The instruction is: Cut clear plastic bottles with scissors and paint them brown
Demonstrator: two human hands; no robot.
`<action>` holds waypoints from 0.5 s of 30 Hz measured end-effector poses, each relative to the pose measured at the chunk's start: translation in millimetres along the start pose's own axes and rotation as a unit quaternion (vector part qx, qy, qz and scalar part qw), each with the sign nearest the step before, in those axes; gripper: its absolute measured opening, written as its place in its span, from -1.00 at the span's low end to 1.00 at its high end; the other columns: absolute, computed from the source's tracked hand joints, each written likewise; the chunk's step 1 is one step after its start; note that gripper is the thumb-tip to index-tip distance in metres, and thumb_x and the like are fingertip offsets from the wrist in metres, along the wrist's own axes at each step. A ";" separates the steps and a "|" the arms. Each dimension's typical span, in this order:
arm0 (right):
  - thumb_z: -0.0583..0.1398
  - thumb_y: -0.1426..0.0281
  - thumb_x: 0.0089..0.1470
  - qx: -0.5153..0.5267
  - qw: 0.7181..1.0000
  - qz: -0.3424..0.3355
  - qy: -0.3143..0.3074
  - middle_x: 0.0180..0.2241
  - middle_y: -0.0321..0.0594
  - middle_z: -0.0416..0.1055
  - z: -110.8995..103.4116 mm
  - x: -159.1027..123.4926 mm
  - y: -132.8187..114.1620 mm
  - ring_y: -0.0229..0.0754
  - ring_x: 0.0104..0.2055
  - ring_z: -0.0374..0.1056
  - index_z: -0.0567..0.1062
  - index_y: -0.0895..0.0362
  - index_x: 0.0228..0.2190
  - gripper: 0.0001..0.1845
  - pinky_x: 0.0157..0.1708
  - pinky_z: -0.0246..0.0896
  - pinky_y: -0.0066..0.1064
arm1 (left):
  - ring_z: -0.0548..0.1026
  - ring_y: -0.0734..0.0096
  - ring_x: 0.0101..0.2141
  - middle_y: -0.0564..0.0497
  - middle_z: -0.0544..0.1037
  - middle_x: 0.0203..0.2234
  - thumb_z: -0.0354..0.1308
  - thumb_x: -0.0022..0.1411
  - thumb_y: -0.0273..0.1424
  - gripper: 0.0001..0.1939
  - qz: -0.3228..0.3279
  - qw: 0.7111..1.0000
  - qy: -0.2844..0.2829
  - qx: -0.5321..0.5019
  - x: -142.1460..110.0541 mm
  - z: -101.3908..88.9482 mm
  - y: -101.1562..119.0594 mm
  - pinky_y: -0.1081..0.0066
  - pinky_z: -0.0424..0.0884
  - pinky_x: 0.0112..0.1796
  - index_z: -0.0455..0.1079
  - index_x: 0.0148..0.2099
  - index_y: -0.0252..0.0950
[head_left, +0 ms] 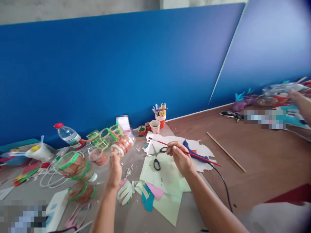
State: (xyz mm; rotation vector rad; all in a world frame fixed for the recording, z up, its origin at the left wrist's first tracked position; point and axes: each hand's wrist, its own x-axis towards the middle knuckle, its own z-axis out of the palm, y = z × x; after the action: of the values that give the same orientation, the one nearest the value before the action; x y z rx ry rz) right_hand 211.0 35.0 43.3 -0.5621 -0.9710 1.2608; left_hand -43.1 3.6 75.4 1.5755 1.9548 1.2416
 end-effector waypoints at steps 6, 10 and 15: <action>0.19 0.20 0.01 -0.006 1.000 -0.003 0.016 -0.56 -0.19 0.42 1.3 1.2 0.0 -0.19 -0.50 0.26 0.55 0.15 -0.39 -0.72 -0.51 0.08 -0.35 | 0.41 0.10 0.05 -0.12 0.55 -0.12 -0.31 0.15 0.24 -0.24 -0.107 0.902 0.020 -0.418 -32.8 30.3 -0.8 0.15 0.26 0.10 0.39 0.00 -0.19; 0.15 0.16 0.05 -0.021 0.999 0.012 0.036 -0.53 -0.16 0.45 -0.8 3.6 5.9 -0.17 -0.49 0.28 0.56 0.16 -0.38 -0.67 -0.51 0.10 -0.35 | 0.32 0.18 0.13 -0.10 0.51 -0.03 -0.11 0.13 0.20 -0.34 -0.148 0.815 0.030 -0.559 -40.4 35.9 6.5 0.19 0.13 0.18 0.41 -0.01 -0.17; 0.18 0.19 0.05 -0.040 0.996 0.026 0.070 -0.54 -0.17 0.45 -1.5 9.1 11.8 -0.19 -0.50 0.29 0.57 0.15 -0.39 -0.71 -0.53 0.10 -0.38 | 0.22 0.18 0.20 -0.07 0.46 0.06 0.07 0.07 0.12 -0.40 -0.171 0.734 0.018 -0.657 -45.8 43.8 1.8 0.21 0.09 0.21 0.45 0.00 -0.16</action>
State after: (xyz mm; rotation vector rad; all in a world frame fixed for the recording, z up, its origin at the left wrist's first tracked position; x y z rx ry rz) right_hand 206.2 46.9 35.6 -0.7316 -0.8976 1.2156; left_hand 4.5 -20.0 40.8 0.4041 0.7471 1.7824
